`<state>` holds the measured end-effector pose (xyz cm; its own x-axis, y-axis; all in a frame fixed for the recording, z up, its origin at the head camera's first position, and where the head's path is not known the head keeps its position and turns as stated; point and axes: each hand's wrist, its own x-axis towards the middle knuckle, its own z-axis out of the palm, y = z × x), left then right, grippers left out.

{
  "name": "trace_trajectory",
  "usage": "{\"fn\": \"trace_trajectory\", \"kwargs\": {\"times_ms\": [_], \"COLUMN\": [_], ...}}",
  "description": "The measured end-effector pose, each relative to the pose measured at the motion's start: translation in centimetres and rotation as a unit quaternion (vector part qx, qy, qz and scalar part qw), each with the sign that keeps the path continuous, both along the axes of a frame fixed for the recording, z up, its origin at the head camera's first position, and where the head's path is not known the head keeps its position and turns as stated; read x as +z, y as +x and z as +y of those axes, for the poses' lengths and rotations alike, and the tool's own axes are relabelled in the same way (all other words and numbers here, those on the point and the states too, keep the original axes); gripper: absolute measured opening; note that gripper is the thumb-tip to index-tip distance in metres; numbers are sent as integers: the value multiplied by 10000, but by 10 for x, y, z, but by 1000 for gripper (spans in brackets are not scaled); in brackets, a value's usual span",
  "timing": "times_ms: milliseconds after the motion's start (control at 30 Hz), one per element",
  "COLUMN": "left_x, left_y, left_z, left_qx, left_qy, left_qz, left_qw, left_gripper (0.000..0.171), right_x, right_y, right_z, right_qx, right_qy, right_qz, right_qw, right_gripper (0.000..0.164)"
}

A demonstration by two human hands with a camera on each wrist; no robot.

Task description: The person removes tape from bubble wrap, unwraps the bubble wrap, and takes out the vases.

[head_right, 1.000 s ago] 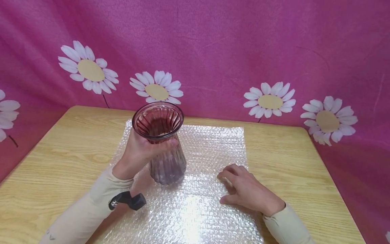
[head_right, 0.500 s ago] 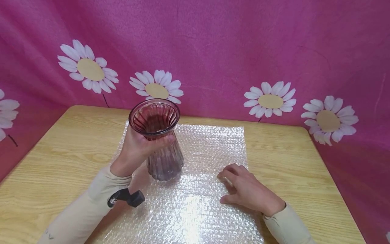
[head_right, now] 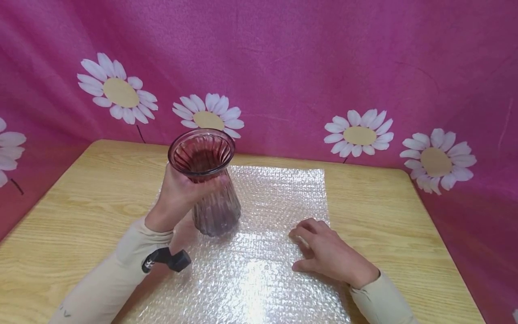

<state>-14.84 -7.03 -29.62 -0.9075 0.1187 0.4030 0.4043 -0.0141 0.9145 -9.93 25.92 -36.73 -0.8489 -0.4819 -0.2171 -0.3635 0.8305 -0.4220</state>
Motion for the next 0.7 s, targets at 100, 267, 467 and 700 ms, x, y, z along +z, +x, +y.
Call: {"fn": "trace_trajectory", "kwargs": {"times_ms": [100, 267, 467, 700], "left_x": [1, 0, -1, 0], "left_y": [-1, -3, -5, -5], "left_z": [-1, -3, -4, -7], "left_qx": [87, 82, 110, 205], "left_qy": [-28, 36, 122, -13], "left_qz": [-1, 23, -34, -22], "left_qw": [10000, 10000, 9999, 9998], "left_gripper": [72, 74, 74, 74], "right_x": [0, 1, 0, 0], "right_y": [0, 0, 1, 0], "right_z": [0, 0, -1, -1], "right_qx": [44, 93, 128, 114], "right_qy": [13, 47, 28, 10], "right_qz": [69, 165, 189, 146], "right_qw": [10000, 9998, 9997, 9998], "right_gripper": [60, 61, 60, 60]}}
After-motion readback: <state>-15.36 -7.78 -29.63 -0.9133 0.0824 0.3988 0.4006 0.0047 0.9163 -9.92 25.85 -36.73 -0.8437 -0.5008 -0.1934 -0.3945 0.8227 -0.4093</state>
